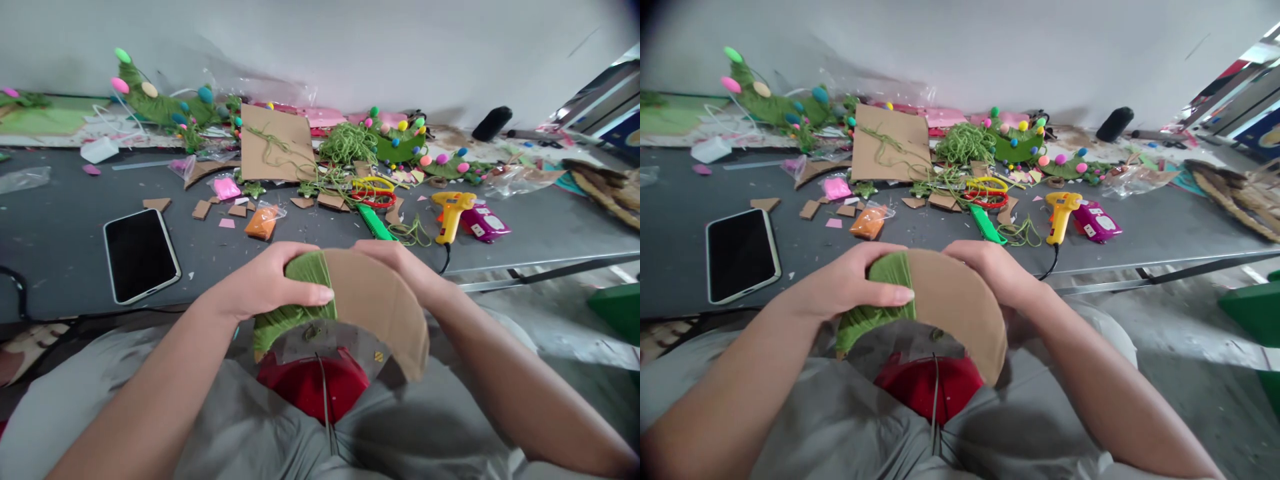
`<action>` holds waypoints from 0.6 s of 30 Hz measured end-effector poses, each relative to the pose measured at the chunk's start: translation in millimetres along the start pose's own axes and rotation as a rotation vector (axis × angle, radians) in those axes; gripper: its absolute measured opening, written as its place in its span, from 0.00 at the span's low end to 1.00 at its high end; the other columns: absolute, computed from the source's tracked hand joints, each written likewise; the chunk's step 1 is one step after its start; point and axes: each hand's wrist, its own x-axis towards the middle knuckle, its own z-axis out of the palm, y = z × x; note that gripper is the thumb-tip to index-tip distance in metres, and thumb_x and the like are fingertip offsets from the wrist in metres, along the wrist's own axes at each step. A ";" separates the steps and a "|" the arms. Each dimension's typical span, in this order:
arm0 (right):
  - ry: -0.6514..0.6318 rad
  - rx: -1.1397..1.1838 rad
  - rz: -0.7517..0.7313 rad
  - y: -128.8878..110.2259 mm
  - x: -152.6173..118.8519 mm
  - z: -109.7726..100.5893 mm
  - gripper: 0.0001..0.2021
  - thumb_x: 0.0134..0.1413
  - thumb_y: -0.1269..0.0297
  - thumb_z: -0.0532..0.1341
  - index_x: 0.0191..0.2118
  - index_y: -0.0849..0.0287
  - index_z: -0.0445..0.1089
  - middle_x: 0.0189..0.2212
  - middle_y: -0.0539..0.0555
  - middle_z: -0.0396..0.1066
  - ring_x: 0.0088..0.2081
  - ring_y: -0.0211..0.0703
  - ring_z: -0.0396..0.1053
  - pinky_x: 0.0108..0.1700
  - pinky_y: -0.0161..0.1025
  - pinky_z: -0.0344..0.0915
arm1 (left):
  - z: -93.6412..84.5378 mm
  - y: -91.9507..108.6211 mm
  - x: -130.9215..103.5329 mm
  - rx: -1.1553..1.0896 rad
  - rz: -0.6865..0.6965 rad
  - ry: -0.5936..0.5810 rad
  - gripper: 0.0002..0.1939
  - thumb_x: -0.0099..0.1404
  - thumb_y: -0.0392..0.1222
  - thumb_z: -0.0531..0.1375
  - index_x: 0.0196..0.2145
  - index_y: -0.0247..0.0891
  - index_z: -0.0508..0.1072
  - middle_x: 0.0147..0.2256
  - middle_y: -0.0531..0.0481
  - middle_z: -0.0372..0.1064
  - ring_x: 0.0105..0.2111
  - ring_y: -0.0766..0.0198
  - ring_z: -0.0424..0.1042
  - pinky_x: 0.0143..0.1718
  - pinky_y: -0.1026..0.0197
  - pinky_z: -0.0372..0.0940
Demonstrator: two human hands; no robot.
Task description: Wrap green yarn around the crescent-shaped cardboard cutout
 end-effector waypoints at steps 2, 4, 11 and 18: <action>-0.008 -0.075 -0.059 0.8 4.8 -3.4 0.10 0.67 0.65 0.57 0.43 0.61 0.75 0.37 0.55 0.77 0.37 0.40 0.72 0.39 0.35 0.64 | 1.2 -0.5 1.7 0.171 -0.041 -0.070 0.21 0.53 0.47 0.72 0.43 0.41 0.73 0.36 0.52 0.74 0.35 0.59 0.75 0.33 0.62 0.69; 0.005 -0.159 -0.094 -1.8 7.8 -3.3 0.11 0.69 0.63 0.55 0.44 0.61 0.74 0.37 0.55 0.76 0.37 0.40 0.71 0.40 0.35 0.63 | 3.9 -3.9 5.9 0.277 -0.082 -0.086 0.24 0.52 0.47 0.72 0.44 0.42 0.69 0.36 0.53 0.73 0.36 0.59 0.74 0.32 0.62 0.68; 0.013 -0.224 -0.071 -25.0 1.4 0.2 0.10 0.69 0.63 0.56 0.41 0.60 0.73 0.36 0.54 0.77 0.34 0.38 0.71 0.37 0.34 0.61 | 10.9 -11.3 15.6 0.325 -0.105 -0.148 0.17 0.54 0.41 0.67 0.42 0.39 0.74 0.39 0.50 0.75 0.39 0.55 0.75 0.37 0.59 0.68; 0.010 -0.342 -0.079 -44.0 -7.6 9.5 0.13 0.71 0.62 0.51 0.42 0.61 0.72 0.33 0.54 0.74 0.32 0.39 0.69 0.34 0.36 0.58 | 10.0 -12.7 14.1 0.283 -0.075 -0.085 0.11 0.57 0.44 0.66 0.38 0.39 0.76 0.33 0.54 0.71 0.33 0.62 0.69 0.33 0.62 0.63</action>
